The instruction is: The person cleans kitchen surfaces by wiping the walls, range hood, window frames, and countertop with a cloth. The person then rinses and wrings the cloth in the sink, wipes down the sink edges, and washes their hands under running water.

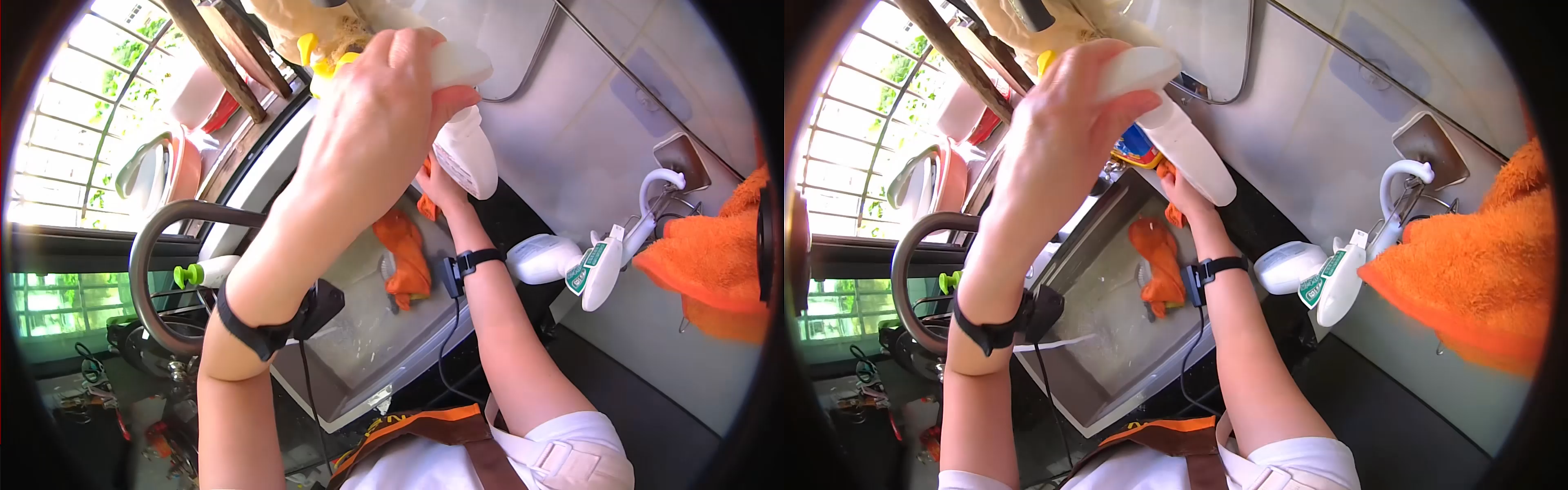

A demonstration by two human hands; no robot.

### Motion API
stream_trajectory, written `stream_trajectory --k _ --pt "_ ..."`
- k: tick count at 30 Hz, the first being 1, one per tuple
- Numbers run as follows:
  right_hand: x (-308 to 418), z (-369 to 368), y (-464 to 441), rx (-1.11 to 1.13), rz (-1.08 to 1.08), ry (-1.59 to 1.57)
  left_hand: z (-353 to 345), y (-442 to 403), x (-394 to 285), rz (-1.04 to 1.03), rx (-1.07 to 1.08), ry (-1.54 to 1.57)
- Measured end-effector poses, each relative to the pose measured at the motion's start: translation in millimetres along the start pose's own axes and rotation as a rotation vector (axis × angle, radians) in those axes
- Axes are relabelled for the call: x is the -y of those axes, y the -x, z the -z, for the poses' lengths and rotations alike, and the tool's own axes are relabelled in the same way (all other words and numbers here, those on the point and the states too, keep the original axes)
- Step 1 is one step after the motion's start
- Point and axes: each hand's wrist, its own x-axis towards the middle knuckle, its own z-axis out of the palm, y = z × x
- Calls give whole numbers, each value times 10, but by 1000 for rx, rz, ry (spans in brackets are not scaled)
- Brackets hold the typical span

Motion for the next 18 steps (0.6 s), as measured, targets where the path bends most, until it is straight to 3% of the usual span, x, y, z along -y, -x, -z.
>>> stream_trajectory --k 3,5,9,10,12,13,15,16,18 --pt "55 208 154 120 -24 -222 -357 2 178 -104 -43 -10" --pt "138 268 323 112 293 -226 -579 31 203 -93 -19 -3" --pt "263 124 728 183 410 -262 -967 53 251 -120 19 -29" --pt "263 104 855 197 410 -268 -1025 75 244 -36 121 -68" --pt "249 91 1116 512 395 -299 -1102 97 266 -34 104 -36" --pt "272 196 1138 471 419 -197 -1030 101 228 -43 78 -8" --pt "184 228 1150 242 403 -83 -809 152 86 96 249 -38" --pt "83 187 1157 253 398 48 -738 276 64 -34 -48 -19" --pt "210 50 1140 287 427 161 -485 643 -9 23 -146 5"
